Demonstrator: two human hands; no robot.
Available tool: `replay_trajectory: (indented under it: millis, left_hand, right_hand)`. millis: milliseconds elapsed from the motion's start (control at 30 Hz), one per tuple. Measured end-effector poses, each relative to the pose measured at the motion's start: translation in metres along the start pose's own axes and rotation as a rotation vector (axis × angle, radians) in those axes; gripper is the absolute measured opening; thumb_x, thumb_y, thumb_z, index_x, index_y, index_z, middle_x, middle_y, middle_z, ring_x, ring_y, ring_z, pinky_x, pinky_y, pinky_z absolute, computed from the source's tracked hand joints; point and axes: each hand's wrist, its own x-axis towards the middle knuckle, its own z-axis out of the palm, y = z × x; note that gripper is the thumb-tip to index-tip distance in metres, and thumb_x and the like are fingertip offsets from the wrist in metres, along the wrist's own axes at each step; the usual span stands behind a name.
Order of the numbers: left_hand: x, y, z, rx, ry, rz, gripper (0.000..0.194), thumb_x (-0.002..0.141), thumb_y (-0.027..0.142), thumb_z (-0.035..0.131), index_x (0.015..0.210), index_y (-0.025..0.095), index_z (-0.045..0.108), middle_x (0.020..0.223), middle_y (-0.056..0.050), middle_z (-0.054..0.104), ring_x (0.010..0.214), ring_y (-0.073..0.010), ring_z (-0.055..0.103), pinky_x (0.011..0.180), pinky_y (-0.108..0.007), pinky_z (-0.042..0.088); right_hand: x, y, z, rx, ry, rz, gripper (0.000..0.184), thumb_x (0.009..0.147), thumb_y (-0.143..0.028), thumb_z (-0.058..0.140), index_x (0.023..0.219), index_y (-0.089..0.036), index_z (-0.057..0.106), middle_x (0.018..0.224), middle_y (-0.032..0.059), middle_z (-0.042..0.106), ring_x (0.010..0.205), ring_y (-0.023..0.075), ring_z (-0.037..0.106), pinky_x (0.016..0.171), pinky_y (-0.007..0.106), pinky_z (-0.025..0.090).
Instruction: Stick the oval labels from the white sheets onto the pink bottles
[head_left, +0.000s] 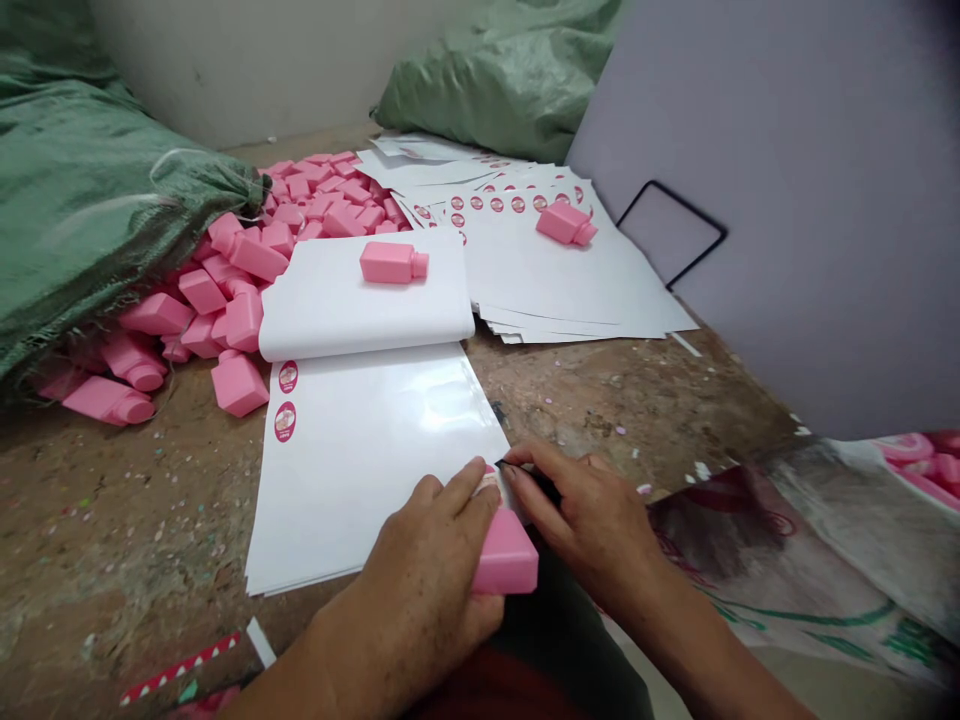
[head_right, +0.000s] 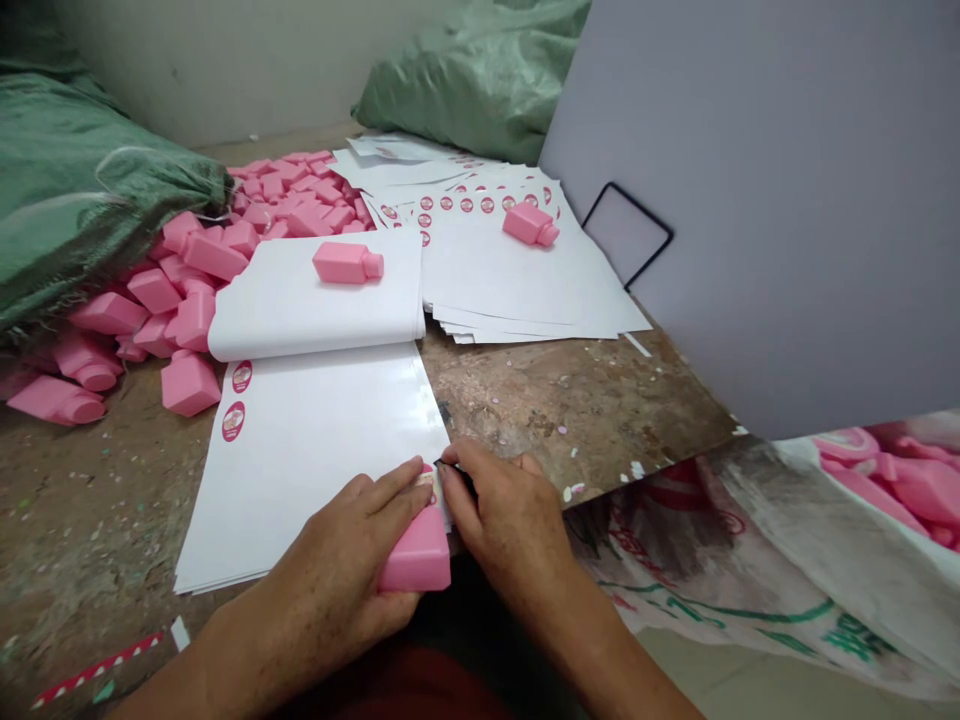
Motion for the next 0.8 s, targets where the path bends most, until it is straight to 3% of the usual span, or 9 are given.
replay_trajectory:
  millis: [367, 800]
  left_hand:
    - [-0.0014, 0.0012, -0.0030, -0.052, 0.013, -0.022, 0.076, 0.067, 0.020, 0.057, 0.143, 0.014, 0.047, 0.158, -0.009, 0.036, 0.121, -0.0336, 0.050, 0.106, -0.048, 0.044]
    - [0.0002, 0.0059, -0.0047, 0.003, -0.030, -0.047, 0.081, 0.068, 0.025, 0.057, 0.147, 0.010, 0.042, 0.160, -0.012, 0.031, 0.122, -0.0374, 0.048, 0.105, -0.051, 0.044]
  right_hand:
    - [-0.0033, 0.0074, -0.0018, 0.090, -0.009, 0.002, 0.021, 0.093, -0.029, 0.045, 0.093, -0.023, 0.066, 0.079, -0.0005, 0.074, 0.063, 0.0184, 0.062, 0.061, 0.030, 0.042]
    - [0.0004, 0.0022, -0.0003, -0.068, 0.046, -0.107, 0.020, 0.095, -0.023, 0.046, 0.090, -0.021, 0.065, 0.074, -0.0005, 0.073, 0.058, 0.0170, 0.060, 0.063, 0.033, 0.030]
